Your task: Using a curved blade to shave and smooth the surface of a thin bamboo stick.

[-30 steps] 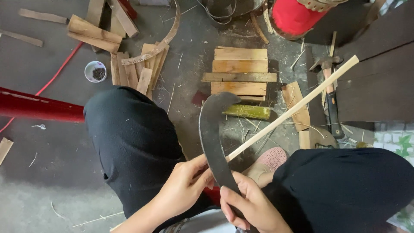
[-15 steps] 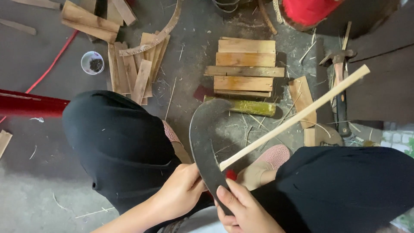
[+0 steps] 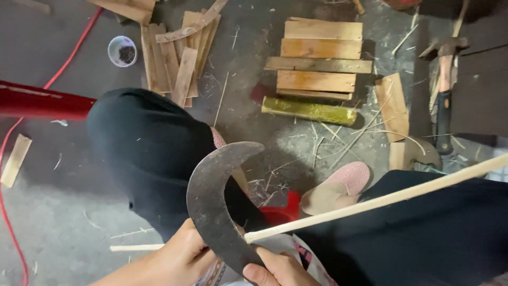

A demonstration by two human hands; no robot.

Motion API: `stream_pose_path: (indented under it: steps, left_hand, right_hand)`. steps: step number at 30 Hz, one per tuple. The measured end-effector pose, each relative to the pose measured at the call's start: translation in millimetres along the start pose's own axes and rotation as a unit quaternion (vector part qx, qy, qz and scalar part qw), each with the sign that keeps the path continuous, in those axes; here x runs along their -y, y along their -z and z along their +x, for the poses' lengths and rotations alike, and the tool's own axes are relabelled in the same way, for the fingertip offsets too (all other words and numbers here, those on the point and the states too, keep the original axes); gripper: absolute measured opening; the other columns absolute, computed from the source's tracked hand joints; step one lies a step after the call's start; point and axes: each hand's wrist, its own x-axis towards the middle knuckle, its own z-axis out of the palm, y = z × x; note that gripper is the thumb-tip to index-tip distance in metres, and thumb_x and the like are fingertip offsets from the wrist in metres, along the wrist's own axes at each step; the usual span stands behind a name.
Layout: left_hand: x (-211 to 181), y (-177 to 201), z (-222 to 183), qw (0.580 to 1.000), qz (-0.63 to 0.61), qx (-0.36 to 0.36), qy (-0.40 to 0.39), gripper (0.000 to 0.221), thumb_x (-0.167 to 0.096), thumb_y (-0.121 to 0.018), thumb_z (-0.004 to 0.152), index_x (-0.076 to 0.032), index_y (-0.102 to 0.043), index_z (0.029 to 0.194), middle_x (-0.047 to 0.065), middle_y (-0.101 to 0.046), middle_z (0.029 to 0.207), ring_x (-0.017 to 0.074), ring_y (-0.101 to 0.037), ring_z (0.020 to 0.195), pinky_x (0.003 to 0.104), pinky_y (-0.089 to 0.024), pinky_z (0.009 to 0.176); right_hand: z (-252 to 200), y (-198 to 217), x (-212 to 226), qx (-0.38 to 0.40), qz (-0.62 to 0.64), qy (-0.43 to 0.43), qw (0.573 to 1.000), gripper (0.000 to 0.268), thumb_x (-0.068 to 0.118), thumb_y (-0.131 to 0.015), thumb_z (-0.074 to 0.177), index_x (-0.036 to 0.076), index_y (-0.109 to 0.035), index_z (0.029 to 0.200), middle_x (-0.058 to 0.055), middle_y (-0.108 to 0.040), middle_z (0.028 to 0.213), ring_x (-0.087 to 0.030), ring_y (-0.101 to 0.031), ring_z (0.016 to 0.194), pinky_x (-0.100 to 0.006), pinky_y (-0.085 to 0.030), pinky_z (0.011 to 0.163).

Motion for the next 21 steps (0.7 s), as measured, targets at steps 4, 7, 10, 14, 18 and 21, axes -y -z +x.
stream_pose_path:
  steps: [4,7,10,14,18,21]
  left_hand:
    - [7.2,5.9,-19.6,1.0,0.005,-0.005,0.01,0.017,0.004,-0.063,0.083,-0.002,-0.077,0.092,0.007,-0.082,0.089,0.0171,-0.075,0.069,0.029,-0.06,0.059]
    - [16.2,7.9,-25.9,1.0,0.012,-0.004,0.009,0.018,0.004,-0.062,0.083,-0.001,-0.077,0.091,0.007,-0.082,0.089,0.0166,-0.075,0.068,0.028,-0.06,0.058]
    - [27.5,12.2,-34.6,0.998,0.059,-0.012,0.021,0.01,0.003,-0.065,0.081,-0.001,-0.074,0.083,0.004,-0.074,0.067,0.0121,-0.059,0.051,0.027,-0.049,0.046]
    - [42.6,29.7,-64.3,0.977,0.107,-0.04,0.179,0.016,-0.017,-0.066,0.095,-0.012,-0.079,0.088,-0.002,-0.067,0.059,0.0108,-0.056,0.05,0.027,-0.046,0.049]
    - [30.8,14.2,-42.4,0.959,0.147,-0.115,0.213,0.011,-0.017,-0.065,0.096,-0.013,-0.073,0.089,-0.001,-0.062,0.056,0.0129,-0.052,0.047,0.03,-0.046,0.048]
    - [13.4,1.2,-10.5,0.97,0.081,-0.122,0.193,0.014,-0.016,-0.061,0.1,-0.012,-0.074,0.102,-0.001,-0.061,0.059,0.0103,-0.052,0.051,0.028,-0.043,0.05]
  right_hand:
    - [1.2,-5.9,8.2,0.002,-0.029,-0.019,0.999,0.044,0.029,-0.051,0.102,0.004,-0.056,0.138,-0.019,-0.075,0.116,-0.029,-0.075,0.103,-0.047,-0.053,0.091]
    - [3.8,-5.6,14.5,0.009,0.013,-0.091,0.996,0.038,0.026,-0.053,0.102,0.006,-0.061,0.134,-0.007,-0.072,0.081,-0.013,-0.066,0.069,-0.031,-0.053,0.066]
    - [-0.8,6.0,2.7,0.041,0.017,-0.134,0.99,0.04,0.032,-0.052,0.103,0.008,-0.059,0.135,-0.012,-0.078,0.092,-0.014,-0.072,0.068,-0.035,-0.056,0.063]
    - [-42.0,82.9,-21.1,-0.373,0.06,-0.141,0.915,0.023,0.024,-0.053,0.102,0.008,-0.067,0.095,-0.006,-0.06,0.068,-0.014,-0.048,0.051,-0.03,-0.038,0.044]
    - [-66.0,99.6,-11.1,-0.396,0.217,0.002,0.892,0.025,0.026,-0.047,0.11,0.003,-0.05,0.101,-0.008,-0.041,0.05,-0.013,-0.03,0.031,-0.028,-0.02,0.022]
    - [-76.1,87.6,-48.0,-0.37,0.308,-0.101,0.871,0.019,0.024,-0.048,0.108,0.005,-0.052,0.108,-0.019,-0.049,0.051,-0.023,-0.037,0.031,-0.033,-0.022,0.024]
